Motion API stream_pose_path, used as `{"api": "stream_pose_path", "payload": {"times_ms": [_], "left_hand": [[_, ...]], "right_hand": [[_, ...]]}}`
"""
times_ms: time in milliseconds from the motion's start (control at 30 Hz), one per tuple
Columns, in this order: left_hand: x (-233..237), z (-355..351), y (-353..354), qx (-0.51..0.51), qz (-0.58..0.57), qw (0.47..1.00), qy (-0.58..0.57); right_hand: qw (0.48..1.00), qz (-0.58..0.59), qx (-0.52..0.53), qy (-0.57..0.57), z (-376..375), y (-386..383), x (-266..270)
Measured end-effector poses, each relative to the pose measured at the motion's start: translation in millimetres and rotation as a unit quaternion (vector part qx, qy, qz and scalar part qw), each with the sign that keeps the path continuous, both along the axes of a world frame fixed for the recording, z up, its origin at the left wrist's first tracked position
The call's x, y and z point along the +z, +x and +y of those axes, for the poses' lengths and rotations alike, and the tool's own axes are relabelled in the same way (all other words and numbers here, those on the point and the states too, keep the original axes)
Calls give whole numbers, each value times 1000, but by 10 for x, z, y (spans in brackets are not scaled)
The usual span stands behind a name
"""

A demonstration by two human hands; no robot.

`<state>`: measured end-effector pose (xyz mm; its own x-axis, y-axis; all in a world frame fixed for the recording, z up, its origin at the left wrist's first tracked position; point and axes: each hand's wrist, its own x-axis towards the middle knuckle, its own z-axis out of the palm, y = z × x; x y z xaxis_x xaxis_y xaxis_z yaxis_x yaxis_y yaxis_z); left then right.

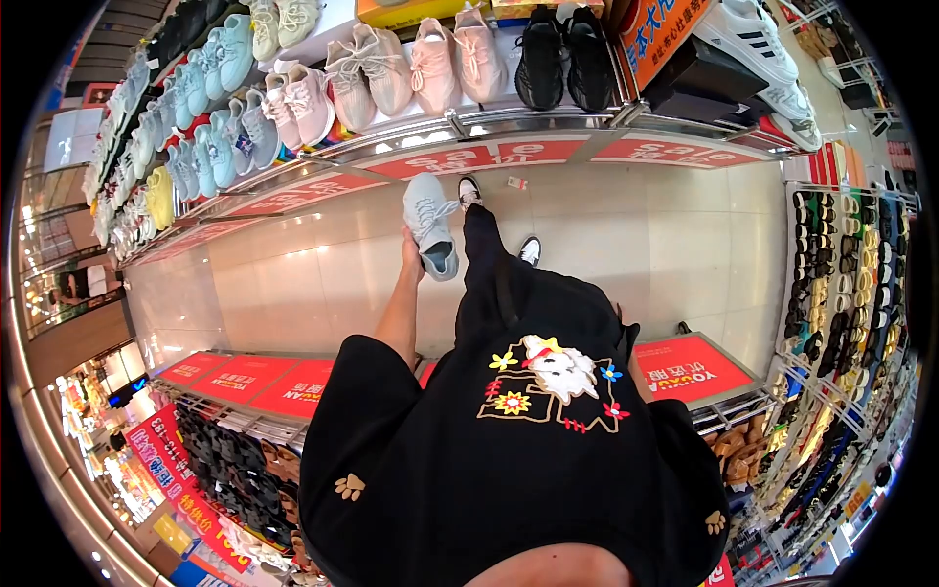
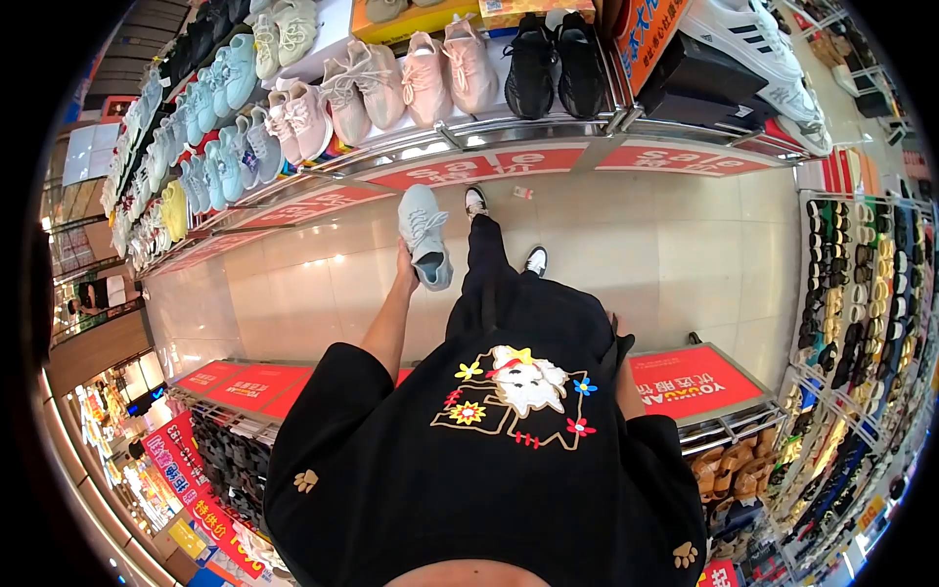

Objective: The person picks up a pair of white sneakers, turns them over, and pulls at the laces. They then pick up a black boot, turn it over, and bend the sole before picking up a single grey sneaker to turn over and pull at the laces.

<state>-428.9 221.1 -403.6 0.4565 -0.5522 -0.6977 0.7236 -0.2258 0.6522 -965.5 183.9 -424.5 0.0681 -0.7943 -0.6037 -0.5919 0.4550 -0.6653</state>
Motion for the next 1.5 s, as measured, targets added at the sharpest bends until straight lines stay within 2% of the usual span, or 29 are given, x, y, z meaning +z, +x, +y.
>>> {"api": "stream_pose_path", "payload": {"times_ms": [33,67,133,167,233,267,300,367,400,433,500,567,633,667,767,800,833,900,933,967,1033,1067,1167,1233,1300,1367,1433,1500], "left_hand": [[155,-57,-27,1,-2,1000,1],[467,-155,-97,-21,44,998,-29],[710,-171,-133,-104,110,980,-129],[789,-192,-192,-105,109,980,-127],[1047,-412,-420,-86,204,957,-186],[1235,-529,-547,-77,251,941,-213],[1529,-650,-699,-81,251,941,-212],[2196,-892,-1006,-42,464,851,-243],[2304,-955,-1077,-75,487,833,-250],[2222,-973,-1094,-79,490,833,-245],[1983,-1016,-1140,-164,566,763,-265],[1998,-1026,-1143,-194,559,771,-236],[2141,-1101,-1158,-230,531,801,-152],[2301,-1126,-1168,-252,430,858,-126],[2279,-1123,-1097,-265,412,866,-98],[2252,-1139,-1037,-313,377,863,-120],[2389,-1185,-1040,-306,376,866,-122],[2707,-1281,-1056,-316,110,937,-102],[2804,-1359,-1058,-283,157,942,-85],[2753,-1400,-999,-277,157,944,-88],[2572,-1436,-823,-187,254,929,-191],[2512,-1404,-739,-184,253,929,-196],[2400,-1238,-569,-89,52,983,-153],[2585,-1343,-524,-89,29,975,-201],[2600,-1351,-435,-132,-26,974,-182],[2586,-1452,-399,-117,-68,970,-200],[2650,-1558,-318,-144,-137,967,-160],[2653,-1640,-185,-135,-158,964,-165]], "right_hand": [[1000,-23,-12,0,-116,85,94],[999,-48,-26,-1,-233,175,194],[975,-176,-126,43,-503,308,259],[951,-246,-176,65,-721,428,293],[983,-152,-64,-76,-1062,841,605],[983,-158,-51,-77,-1218,1093,899],[983,-163,-39,-79,-1359,1330,1209],[978,-203,-1,-41,-1593,1695,1662],[957,-289,-23,2,-1662,1883,1920],[926,-371,-44,45,-1707,2072,2179],[901,-430,0,58,-1773,2385,2632],[886,-456,17,83,-1762,2582,2890],[877,-472,23,90,-1755,2667,3036],[885,-454,44,92,-1777,2686,3025],[917,-392,33,65,-1805,2815,2961],[917,-391,39,68,-1821,2842,2935],[905,-416,33,85,-1848,2886,2910],[891,-440,34,107,-1903,2970,2905],[890,-442,7,115,-1943,3002,2926],[889,-442,-19,122,-2001,3036,2939],[891,-444,-16,99,-2127,3123,2802],[890,-445,-43,95,-2202,3142,2834],[889,-443,-79,80,-2435,3209,2818],[891,-440,-108,39,-2570,3278,2918],[885,-452,-112,25,-2679,3400,2949],[884,-448,-128,24,-2762,3526,2970],[881,-456,-127,17,-2848,3666,3005],[864,-487,-126,17,-2923,3779,3012]]}}
